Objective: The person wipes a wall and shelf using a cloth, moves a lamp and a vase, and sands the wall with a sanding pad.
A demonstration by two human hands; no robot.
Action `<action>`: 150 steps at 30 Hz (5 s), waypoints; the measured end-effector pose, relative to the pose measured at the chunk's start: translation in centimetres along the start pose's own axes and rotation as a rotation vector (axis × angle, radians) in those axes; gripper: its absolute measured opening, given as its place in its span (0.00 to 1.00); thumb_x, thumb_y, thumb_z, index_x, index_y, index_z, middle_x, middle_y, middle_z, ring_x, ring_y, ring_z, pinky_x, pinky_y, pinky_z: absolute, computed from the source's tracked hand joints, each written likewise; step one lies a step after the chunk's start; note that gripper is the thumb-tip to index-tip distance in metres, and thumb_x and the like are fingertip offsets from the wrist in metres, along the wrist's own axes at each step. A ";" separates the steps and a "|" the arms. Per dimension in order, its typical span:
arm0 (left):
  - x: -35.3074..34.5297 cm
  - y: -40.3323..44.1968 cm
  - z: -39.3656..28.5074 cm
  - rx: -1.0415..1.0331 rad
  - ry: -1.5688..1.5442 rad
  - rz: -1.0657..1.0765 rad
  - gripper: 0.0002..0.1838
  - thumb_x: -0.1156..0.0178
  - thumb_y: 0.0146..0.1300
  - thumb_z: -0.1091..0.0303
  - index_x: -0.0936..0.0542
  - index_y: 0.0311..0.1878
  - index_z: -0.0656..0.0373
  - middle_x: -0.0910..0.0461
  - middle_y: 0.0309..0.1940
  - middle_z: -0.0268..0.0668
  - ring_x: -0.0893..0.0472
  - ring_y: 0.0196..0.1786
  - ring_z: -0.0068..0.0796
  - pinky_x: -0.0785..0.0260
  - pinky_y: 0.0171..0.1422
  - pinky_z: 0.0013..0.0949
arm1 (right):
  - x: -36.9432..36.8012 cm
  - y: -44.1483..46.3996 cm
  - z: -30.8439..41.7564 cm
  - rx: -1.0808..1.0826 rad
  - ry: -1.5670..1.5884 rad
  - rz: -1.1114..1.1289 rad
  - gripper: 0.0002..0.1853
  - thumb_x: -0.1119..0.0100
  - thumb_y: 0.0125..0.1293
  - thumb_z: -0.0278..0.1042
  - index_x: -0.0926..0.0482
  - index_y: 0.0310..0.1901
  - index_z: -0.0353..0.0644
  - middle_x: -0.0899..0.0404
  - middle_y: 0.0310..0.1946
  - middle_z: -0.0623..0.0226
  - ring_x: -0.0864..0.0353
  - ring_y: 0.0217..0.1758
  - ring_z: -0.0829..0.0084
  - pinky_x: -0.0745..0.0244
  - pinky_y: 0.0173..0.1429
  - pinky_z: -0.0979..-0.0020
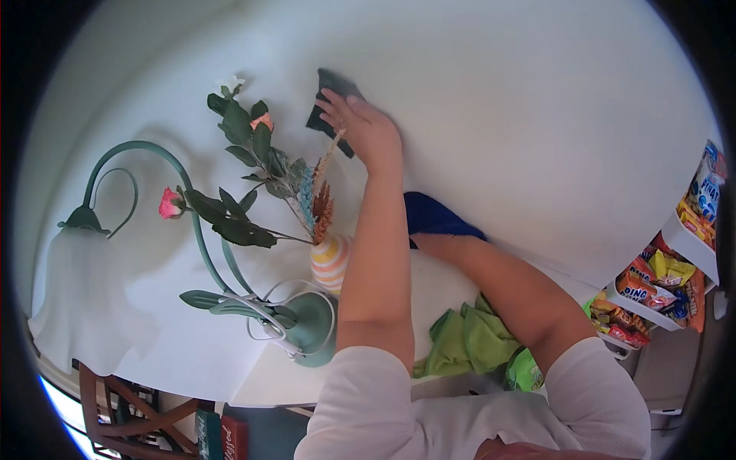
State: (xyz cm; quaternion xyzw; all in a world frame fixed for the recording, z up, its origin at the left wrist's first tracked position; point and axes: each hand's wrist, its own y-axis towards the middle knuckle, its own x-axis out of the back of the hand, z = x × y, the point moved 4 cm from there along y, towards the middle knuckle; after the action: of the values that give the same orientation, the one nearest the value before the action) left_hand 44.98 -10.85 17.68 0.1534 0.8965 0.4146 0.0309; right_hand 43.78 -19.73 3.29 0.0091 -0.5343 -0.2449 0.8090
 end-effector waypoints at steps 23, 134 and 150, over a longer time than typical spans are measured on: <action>-0.2 -4.5 9.4 0.573 -0.264 -0.039 0.30 0.73 0.69 0.55 0.58 0.69 0.64 0.65 0.68 0.59 0.59 0.71 0.54 0.68 0.73 0.47 | -0.8 0.1 -0.2 0.040 -0.002 0.069 0.16 0.58 0.62 0.30 0.27 0.49 0.43 0.27 0.50 0.56 0.28 0.53 0.58 0.35 0.58 0.65; -0.8 -9.3 6.2 0.741 -0.263 0.193 0.32 0.71 0.69 0.52 0.65 0.70 0.56 0.69 0.71 0.45 0.59 0.72 0.43 0.64 0.73 0.43 | -0.7 -0.8 0.3 -0.021 -0.042 0.242 0.13 0.56 0.59 0.31 0.20 0.37 0.39 0.21 0.37 0.50 0.21 0.41 0.56 0.27 0.47 0.60; -2.0 -7.6 -6.8 -0.246 -0.040 0.320 0.33 0.73 0.69 0.49 0.60 0.70 0.60 0.69 0.68 0.59 0.70 0.69 0.66 0.70 0.67 0.63 | -5.2 1.8 -2.4 0.124 0.024 0.119 0.14 0.58 0.60 0.29 0.23 0.40 0.35 0.22 0.40 0.49 0.22 0.43 0.56 0.29 0.49 0.60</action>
State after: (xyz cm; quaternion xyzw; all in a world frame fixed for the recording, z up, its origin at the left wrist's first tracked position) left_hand 43.71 -21.03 16.25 0.2972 0.8024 0.5175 0.0012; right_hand 44.92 -16.60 -1.70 0.0303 -0.5383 -0.1628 0.8263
